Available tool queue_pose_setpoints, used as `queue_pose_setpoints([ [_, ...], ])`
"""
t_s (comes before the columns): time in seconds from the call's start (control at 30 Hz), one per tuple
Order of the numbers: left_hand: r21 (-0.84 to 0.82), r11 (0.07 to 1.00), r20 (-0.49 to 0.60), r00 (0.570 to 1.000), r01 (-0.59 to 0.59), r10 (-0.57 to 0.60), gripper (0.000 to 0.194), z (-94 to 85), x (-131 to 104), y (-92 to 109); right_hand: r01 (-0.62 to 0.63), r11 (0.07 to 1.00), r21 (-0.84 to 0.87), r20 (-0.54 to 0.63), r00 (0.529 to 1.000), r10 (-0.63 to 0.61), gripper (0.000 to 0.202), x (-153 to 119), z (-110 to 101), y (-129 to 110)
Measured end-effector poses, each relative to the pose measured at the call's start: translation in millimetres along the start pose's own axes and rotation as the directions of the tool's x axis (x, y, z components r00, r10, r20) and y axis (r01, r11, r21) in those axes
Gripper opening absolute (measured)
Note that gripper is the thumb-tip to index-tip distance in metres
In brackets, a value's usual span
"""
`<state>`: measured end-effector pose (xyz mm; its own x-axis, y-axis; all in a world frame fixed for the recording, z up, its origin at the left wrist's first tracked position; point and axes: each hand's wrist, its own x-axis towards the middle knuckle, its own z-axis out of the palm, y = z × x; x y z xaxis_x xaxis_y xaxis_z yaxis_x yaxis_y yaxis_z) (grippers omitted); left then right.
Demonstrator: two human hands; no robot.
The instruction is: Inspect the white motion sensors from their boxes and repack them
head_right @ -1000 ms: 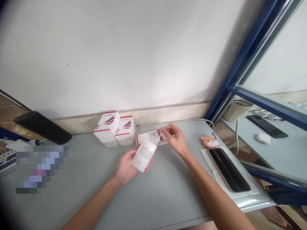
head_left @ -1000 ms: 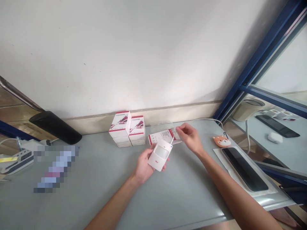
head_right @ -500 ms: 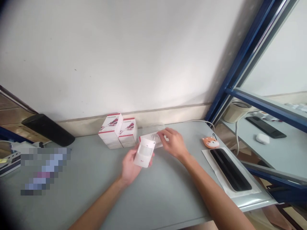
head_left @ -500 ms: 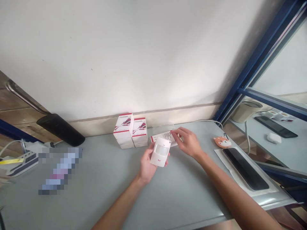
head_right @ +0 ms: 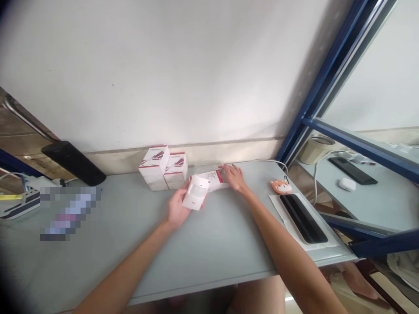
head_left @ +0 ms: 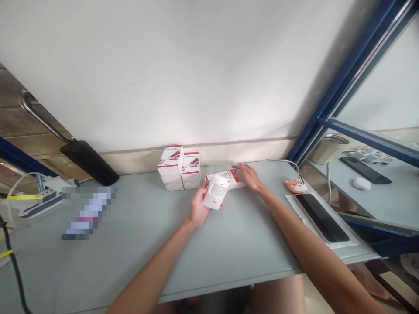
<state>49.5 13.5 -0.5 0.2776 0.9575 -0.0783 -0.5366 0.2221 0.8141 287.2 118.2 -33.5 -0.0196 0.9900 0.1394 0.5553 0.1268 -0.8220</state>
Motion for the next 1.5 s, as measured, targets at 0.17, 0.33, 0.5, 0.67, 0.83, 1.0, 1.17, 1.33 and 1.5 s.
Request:
queue_pose_setpoints([
  [0.17,-0.078,0.996,-0.015,0.999,-0.036,0.034,0.04,2.2,-2,13,0.024,0.996,0.084,-0.039,0.999,-0.02,0.065,3,5,4],
  [0.33,-0.147,0.989,-0.021,1.0,-0.026,0.024,0.039,-1.9,-3,23,0.073,0.98,0.186,-0.129,0.99,-0.05,0.059,0,-6,3],
  [0.5,-0.186,0.983,-0.029,1.0,0.005,-0.011,0.04,-3.7,-3,28,0.099,0.965,0.244,-0.239,0.97,-0.039,0.059,-1,-15,3],
  [0.67,-0.209,0.978,-0.059,0.998,0.018,-0.031,0.042,0.0,-3,32,0.157,0.956,0.249,-0.291,0.953,-0.08,0.057,-3,-14,-1],
  [0.83,-0.194,0.98,-0.026,0.999,0.035,-0.041,0.041,3.6,-4,34,0.2,0.958,0.205,-0.299,0.945,-0.134,0.055,-7,-17,-7],
  [1.0,-0.2,0.979,-0.017,0.999,0.047,-0.052,0.037,6.9,-6,33,0.224,0.957,0.183,-0.315,0.936,-0.159,0.055,-8,-22,-8],
  [1.17,-0.198,0.979,-0.01,0.999,0.048,-0.051,0.042,4.6,-6,32,0.199,0.949,0.245,-0.354,0.929,-0.103,0.05,-9,-28,-9],
  [1.33,-0.215,0.975,0.0,0.998,0.055,-0.057,0.044,4.2,-6,32,0.12,0.908,0.401,-0.403,0.913,0.057,0.049,-11,-36,-13],
  [1.5,-0.233,0.971,-0.037,0.997,0.057,-0.067,0.046,4.4,-6,33,0.074,0.789,0.61,-0.361,0.912,0.194,0.05,-10,-41,-16],
])
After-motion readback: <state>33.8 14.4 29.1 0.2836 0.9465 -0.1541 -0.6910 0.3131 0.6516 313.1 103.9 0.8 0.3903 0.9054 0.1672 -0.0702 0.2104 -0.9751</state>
